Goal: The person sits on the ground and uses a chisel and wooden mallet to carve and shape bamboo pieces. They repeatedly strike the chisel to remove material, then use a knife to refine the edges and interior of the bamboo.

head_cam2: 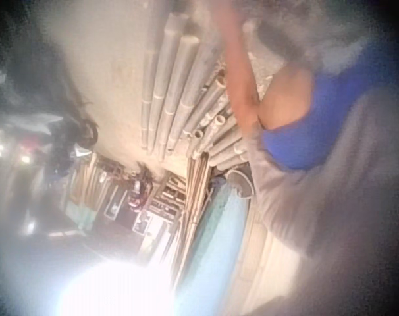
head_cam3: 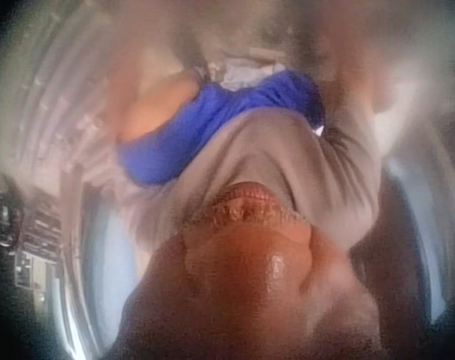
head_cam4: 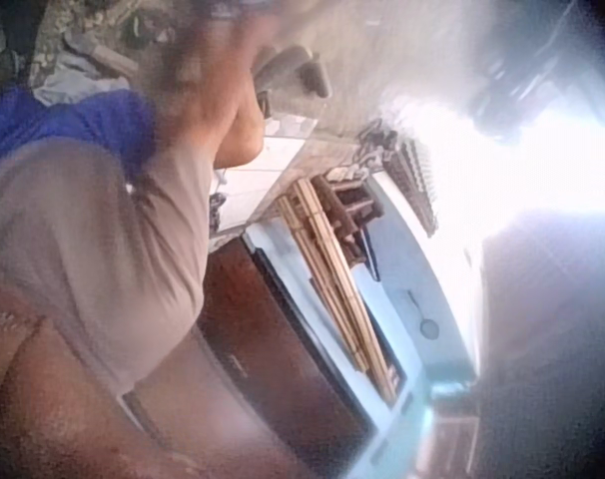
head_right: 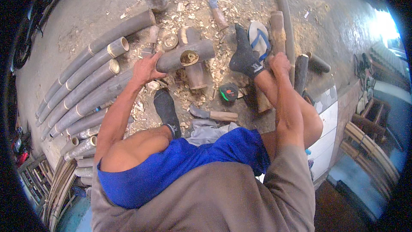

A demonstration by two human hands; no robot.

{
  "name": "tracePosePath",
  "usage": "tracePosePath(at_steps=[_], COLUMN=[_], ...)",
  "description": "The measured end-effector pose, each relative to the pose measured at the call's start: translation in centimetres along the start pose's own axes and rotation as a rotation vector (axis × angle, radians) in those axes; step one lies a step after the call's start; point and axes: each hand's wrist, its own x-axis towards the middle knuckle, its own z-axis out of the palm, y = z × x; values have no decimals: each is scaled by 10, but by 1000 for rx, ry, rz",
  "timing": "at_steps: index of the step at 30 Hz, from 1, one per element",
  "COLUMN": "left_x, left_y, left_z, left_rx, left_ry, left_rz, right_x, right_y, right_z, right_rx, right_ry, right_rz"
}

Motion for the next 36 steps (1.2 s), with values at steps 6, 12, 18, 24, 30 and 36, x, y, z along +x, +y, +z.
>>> tracePosePath(at_steps=[6,12,18,24,30,36], left_x=[17,35,50,53,57,57], left_y=[22,64,67,72,69,70], left_z=[-1,4,11,8,8,7], left_rx=[-148,-109,-130,-139,-184,-215], left_ry=[-115,-69,-95,-148,-187,-190], left_rz=[32,-23,-76,-170,-223,-240], right_x=[-32,-151,-280,-290,-298,-303], right_y=[-15,-67,-134,-150,-150,-149], right_z=[-94,-91,-42,-21,-17,-5], right_rx=[122,647,899,717,661,652], right_ry=[10,-24,-279,-129,-194,-128], right_rz=[-100,-214,-450,-565,-564,-561])
